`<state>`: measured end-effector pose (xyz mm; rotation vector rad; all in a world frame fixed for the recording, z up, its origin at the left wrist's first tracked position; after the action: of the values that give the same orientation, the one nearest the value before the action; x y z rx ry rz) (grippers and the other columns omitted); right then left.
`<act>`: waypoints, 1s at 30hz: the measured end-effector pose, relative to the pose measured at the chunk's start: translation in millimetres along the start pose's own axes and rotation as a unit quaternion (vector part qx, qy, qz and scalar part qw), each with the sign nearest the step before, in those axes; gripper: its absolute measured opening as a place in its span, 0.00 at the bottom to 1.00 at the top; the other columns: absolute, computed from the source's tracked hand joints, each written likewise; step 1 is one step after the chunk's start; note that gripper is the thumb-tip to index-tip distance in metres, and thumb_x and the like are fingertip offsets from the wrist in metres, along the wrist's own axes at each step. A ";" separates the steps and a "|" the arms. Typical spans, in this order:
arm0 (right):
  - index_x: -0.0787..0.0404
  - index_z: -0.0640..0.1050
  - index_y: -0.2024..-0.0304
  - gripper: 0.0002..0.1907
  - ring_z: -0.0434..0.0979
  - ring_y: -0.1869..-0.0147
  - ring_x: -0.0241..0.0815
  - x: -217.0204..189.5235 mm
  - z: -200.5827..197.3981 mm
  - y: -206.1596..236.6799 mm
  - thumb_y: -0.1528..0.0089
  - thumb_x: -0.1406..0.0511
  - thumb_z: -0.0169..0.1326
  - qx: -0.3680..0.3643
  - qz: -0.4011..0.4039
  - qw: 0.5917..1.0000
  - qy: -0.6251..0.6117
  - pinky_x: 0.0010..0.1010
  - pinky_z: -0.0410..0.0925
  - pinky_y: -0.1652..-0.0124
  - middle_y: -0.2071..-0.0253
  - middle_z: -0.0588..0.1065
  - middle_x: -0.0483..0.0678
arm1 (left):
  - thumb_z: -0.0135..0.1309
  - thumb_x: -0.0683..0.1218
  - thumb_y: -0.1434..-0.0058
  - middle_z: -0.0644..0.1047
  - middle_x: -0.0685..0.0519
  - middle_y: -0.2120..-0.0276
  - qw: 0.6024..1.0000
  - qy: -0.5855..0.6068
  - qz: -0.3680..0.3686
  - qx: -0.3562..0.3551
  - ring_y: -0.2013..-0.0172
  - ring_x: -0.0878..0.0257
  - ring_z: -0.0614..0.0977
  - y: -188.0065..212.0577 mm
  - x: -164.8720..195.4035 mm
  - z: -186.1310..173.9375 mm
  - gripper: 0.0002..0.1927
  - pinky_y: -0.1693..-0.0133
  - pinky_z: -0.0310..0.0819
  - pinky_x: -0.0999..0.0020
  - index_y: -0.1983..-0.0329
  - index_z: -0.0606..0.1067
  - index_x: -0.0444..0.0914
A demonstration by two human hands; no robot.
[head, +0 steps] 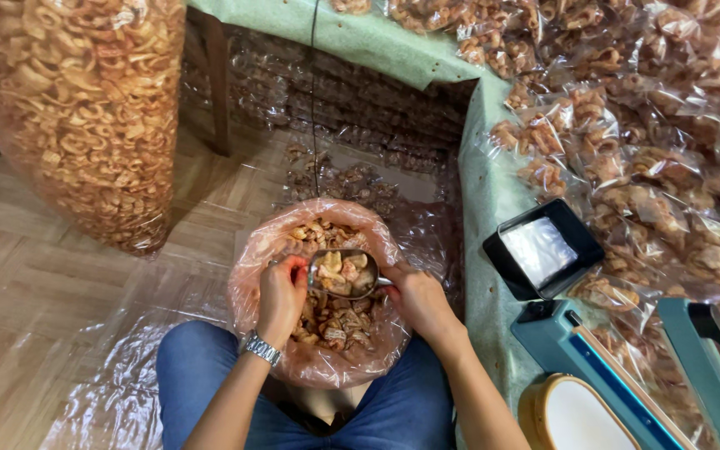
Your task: The person scoops fried snacks from a large bag into small plastic bags, seals them using a heat sealer, and places the finished packages on a table. The process is repeated continuously.
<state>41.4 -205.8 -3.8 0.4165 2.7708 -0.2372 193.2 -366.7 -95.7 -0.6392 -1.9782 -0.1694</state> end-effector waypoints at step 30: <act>0.63 0.79 0.71 0.07 0.81 0.66 0.52 -14.9 -28.7 -12.8 0.45 0.70 0.49 -0.082 0.041 0.962 0.257 0.40 0.73 0.66 0.70 0.78 0.56 | 0.56 0.36 0.45 0.79 0.42 0.75 0.999 -0.025 -0.036 -0.011 0.75 0.54 0.81 -6.2 -10.3 -5.0 0.01 0.70 0.73 0.63 0.70 0.75 0.33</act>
<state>42.4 -215.7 29.5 0.6223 3.2329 0.1467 197.6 -377.6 -101.3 -0.5932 -2.0517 -0.2214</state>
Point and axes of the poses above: each hand's wrist, its own y-axis away from the middle knuckle, its own z-axis out of the palm, x = y × z, the point moved 4 cm from there along -y, towards the middle knuckle
